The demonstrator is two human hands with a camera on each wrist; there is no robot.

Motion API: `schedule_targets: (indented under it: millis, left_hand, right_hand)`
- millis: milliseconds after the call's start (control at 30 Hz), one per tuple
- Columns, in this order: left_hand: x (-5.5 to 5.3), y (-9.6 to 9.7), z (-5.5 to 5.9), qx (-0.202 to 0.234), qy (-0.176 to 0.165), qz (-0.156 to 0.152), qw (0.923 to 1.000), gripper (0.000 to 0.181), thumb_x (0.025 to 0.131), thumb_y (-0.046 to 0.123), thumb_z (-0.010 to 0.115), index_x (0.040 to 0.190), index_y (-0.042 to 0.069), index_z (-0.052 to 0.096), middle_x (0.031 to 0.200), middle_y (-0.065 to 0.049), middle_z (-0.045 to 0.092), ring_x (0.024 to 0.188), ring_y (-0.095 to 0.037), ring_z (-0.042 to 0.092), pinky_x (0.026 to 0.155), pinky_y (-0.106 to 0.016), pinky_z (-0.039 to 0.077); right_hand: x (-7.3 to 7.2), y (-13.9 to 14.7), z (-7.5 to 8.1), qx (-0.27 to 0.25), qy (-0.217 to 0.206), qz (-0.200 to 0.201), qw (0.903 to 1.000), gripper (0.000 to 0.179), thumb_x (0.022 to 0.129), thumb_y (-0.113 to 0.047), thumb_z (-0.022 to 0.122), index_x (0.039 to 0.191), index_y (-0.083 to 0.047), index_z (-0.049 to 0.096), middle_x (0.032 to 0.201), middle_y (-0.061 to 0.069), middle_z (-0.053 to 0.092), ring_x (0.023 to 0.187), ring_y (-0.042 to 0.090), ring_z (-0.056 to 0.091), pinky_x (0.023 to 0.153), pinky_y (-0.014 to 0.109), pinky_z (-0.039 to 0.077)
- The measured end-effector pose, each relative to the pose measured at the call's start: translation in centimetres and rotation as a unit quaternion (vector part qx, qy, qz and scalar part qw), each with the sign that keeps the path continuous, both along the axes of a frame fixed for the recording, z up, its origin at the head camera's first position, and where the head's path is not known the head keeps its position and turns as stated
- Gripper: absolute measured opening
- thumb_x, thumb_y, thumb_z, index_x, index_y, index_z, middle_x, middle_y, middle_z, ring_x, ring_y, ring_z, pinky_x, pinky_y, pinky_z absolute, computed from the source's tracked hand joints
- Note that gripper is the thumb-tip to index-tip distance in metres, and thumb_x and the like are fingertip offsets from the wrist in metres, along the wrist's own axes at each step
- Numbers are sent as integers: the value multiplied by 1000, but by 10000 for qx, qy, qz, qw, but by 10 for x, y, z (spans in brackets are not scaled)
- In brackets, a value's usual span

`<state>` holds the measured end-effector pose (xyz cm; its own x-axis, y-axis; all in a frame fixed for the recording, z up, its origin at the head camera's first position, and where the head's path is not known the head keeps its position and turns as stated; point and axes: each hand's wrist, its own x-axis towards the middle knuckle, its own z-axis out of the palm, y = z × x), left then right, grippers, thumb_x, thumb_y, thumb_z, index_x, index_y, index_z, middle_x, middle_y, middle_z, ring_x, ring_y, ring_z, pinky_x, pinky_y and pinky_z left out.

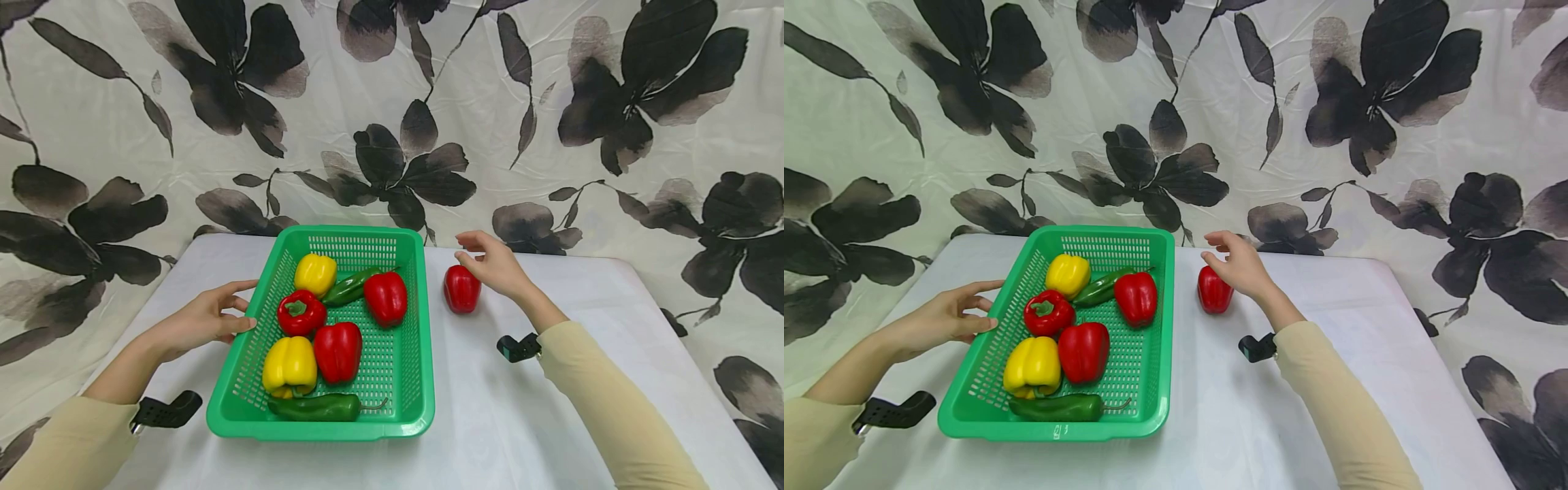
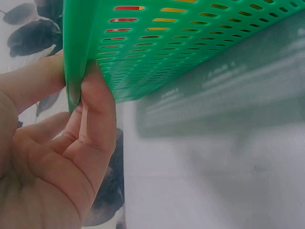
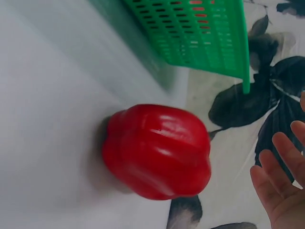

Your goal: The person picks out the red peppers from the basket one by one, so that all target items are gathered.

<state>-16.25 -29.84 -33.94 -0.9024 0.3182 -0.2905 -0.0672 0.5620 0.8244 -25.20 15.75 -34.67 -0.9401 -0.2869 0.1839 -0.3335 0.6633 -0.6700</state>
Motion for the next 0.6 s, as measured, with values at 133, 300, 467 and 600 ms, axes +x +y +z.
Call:
schedule_targets:
  millis: [133,300,467,600]
  left_hand:
    - [0,0,1,16,-14,-7,10000,81,86,20,64,147,4,12,116,-24,48,85,-24,62,73,-36,56]
    - [0,1,1,48,-8,-12,10000,81,86,20,64,147,3,12,115,-24,48,84,-24,62,73,-36,56]
    - [1,1,2,37,-14,-4,10000,81,86,19,64,147,3,12,115,-24,49,84,-24,62,73,-36,56]
    - [0,1,2,17,-22,-7,10000,81,86,19,64,147,3,12,116,-24,49,85,-24,62,73,-37,56]
  right_hand:
    - [4,-7,7,-103,-66,207,9997,39,91,-19,57,126,-5,49,124,13,55,112,28,54,92,43,48]
    - [11,-18,16,-39,-295,402,9987,39,91,-20,57,126,-7,50,124,11,55,110,26,56,91,40,49]
    - [16,-28,22,49,-384,541,9978,39,90,-21,58,125,-7,50,123,10,56,109,26,57,87,40,51]
    - [18,-34,26,21,-472,646,9968,38,91,-22,58,125,-8,51,123,7,57,109,24,58,86,38,52]
